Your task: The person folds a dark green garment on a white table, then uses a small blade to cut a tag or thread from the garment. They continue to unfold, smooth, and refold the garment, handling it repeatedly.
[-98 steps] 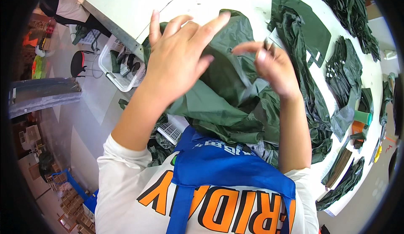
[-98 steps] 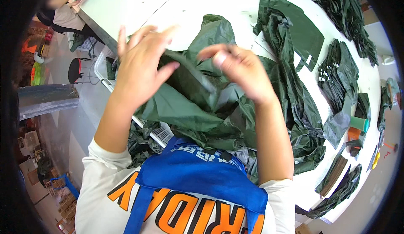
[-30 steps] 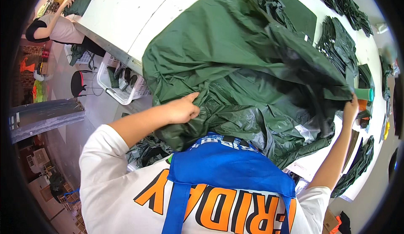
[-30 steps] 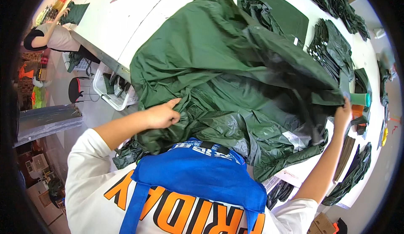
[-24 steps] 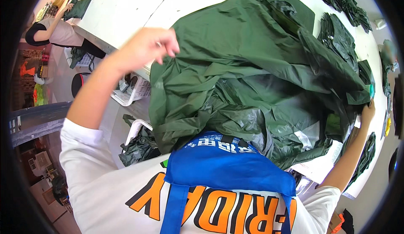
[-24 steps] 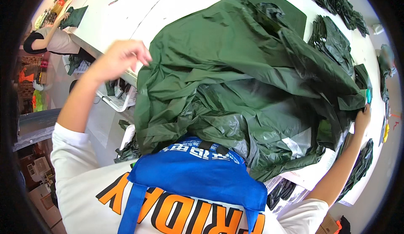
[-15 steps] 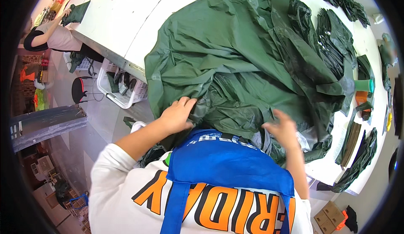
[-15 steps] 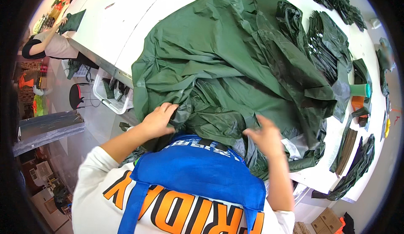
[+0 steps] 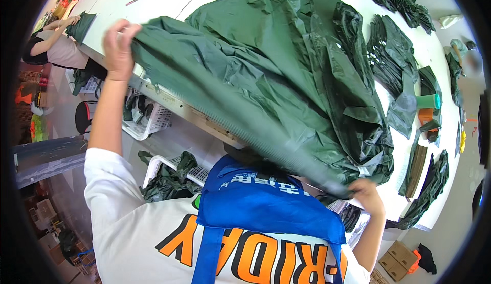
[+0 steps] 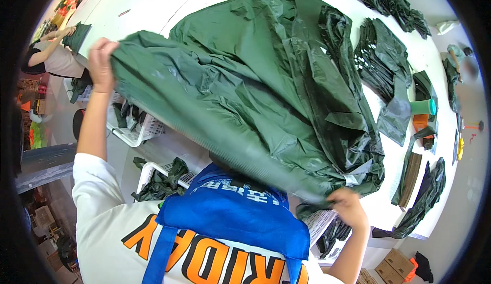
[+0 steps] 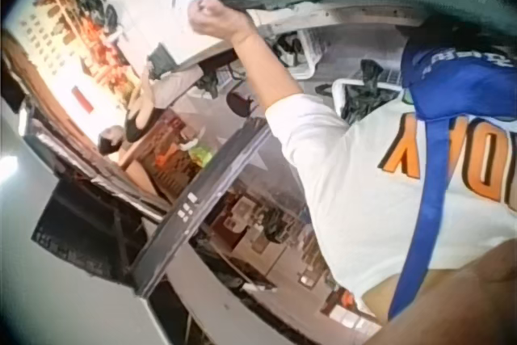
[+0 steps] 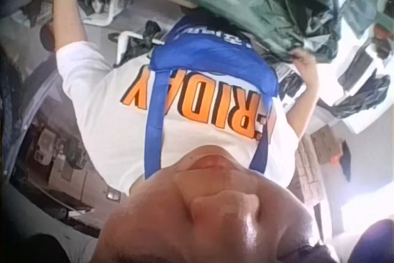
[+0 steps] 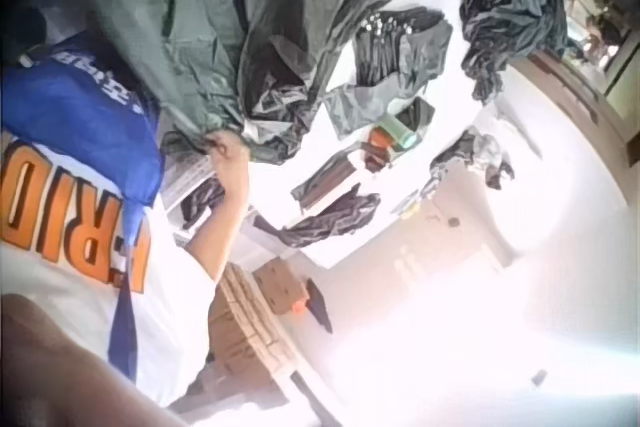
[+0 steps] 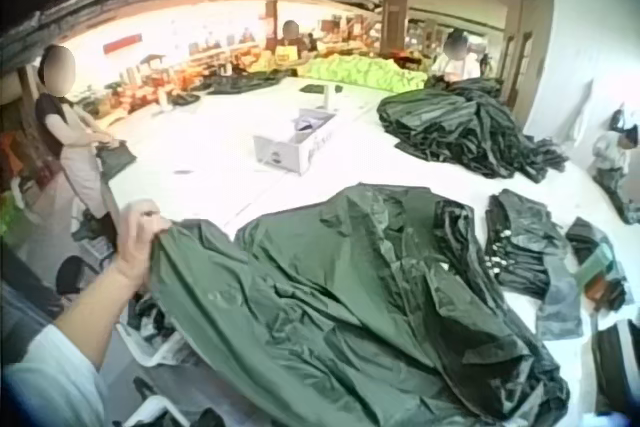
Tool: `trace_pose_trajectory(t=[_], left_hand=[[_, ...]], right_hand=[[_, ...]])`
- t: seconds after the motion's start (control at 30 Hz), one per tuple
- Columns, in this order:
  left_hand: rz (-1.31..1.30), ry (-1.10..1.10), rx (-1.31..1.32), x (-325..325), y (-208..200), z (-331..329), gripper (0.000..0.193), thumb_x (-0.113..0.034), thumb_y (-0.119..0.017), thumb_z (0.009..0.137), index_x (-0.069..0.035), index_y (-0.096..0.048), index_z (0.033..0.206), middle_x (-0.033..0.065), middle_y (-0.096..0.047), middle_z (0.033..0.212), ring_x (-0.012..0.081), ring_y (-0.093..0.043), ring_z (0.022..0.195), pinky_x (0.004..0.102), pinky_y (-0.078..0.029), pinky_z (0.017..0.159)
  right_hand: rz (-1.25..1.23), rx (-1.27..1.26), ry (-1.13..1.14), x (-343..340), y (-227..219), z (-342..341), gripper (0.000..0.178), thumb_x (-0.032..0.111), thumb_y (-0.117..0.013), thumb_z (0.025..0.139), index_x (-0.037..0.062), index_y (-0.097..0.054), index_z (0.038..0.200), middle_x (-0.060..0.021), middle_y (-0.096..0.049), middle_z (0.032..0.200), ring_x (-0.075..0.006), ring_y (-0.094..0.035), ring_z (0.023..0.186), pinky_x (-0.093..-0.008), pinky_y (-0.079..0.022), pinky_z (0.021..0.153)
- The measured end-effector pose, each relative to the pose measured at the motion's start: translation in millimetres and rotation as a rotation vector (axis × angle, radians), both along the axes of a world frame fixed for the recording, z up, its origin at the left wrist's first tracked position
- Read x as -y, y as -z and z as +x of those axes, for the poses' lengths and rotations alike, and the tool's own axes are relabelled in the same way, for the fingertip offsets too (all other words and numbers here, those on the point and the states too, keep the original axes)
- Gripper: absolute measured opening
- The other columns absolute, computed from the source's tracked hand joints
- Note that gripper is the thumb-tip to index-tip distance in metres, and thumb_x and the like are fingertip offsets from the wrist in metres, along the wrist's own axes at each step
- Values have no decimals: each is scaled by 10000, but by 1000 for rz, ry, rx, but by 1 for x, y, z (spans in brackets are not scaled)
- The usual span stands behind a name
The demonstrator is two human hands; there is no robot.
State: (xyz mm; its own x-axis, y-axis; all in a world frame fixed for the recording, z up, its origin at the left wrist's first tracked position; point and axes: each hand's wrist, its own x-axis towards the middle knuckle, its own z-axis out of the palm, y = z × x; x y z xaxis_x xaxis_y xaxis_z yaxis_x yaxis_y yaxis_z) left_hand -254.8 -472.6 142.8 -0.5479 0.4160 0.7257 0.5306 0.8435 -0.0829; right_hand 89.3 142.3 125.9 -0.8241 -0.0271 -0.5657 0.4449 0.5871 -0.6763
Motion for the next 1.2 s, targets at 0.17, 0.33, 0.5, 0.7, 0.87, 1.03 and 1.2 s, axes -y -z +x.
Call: trace_pose_trajectory(t=[0.17, 0.33, 0.5, 0.7, 0.87, 1.03, 1.2], left_hand=[[-706, -410, 898, -16, 103, 37, 432, -52, -525, 797, -256, -638, 1160, 110, -454, 1356, 291, -441, 1227, 479, -370, 967], [13, -233, 582, -108, 82, 55, 286, -42, -604, 736, -109, -671, 1006, 122, -544, 1133, 325, -515, 1057, 417, -448, 867], [688, 278, 1230, -221, 84, 84, 436, -51, -623, 835, -85, -527, 1259, 96, -537, 1190, 150, -592, 842, 292, -507, 746], [1738, 233, 1846, -322, 93, 83, 836, -258, -676, 865, -35, -137, 1464, 172, -451, 1332, 252, -495, 1157, 366, -468, 877], [1927, 341, 1682, -339, 119, 72, 327, -27, -548, 868, -6, -491, 1190, 71, -603, 1021, 163, -606, 850, 304, -502, 716], [1915, 360, 1675, -314, 101, 89, 250, 33, -468, 862, -11, -555, 1093, 54, -619, 924, 121, -608, 770, 262, -501, 662], [1655, 523, 1563, -304, 102, 90, 233, 45, -490, 876, -48, -533, 1085, 6, -568, 932, 70, -554, 825, 202, -446, 716]], right_hand=[[134, 99, -168, 23, -11, -60, 343, 163, -691, 768, 41, -657, 1086, -115, -675, 887, -195, -622, 759, -299, -492, 716], [671, -614, -81, 81, 70, -183, 488, 319, -726, 777, 37, -533, 1127, -161, -620, 1002, -338, -650, 870, -408, -527, 741], [894, -353, -305, 63, 130, -204, 189, 165, -618, 819, 74, -490, 925, -142, -631, 825, -355, -660, 736, -437, -540, 620], [298, -557, -432, 99, 27, -146, 172, 31, -622, 731, 61, -563, 890, -142, -616, 787, -343, -619, 733, -420, -497, 627], [47, -287, -687, 107, 9, -123, 236, -3, -616, 711, 64, -605, 938, -130, -638, 859, -304, -640, 748, -378, -518, 649], [-16, -728, -525, 114, -6, -235, 486, -103, -521, 719, 87, -589, 1161, -152, -588, 1203, -341, -601, 1038, -391, -509, 838], [-30, -424, -779, 122, 12, -330, 299, 15, -585, 769, 57, -609, 1065, -112, -624, 933, -264, -584, 813, -332, -464, 722]])
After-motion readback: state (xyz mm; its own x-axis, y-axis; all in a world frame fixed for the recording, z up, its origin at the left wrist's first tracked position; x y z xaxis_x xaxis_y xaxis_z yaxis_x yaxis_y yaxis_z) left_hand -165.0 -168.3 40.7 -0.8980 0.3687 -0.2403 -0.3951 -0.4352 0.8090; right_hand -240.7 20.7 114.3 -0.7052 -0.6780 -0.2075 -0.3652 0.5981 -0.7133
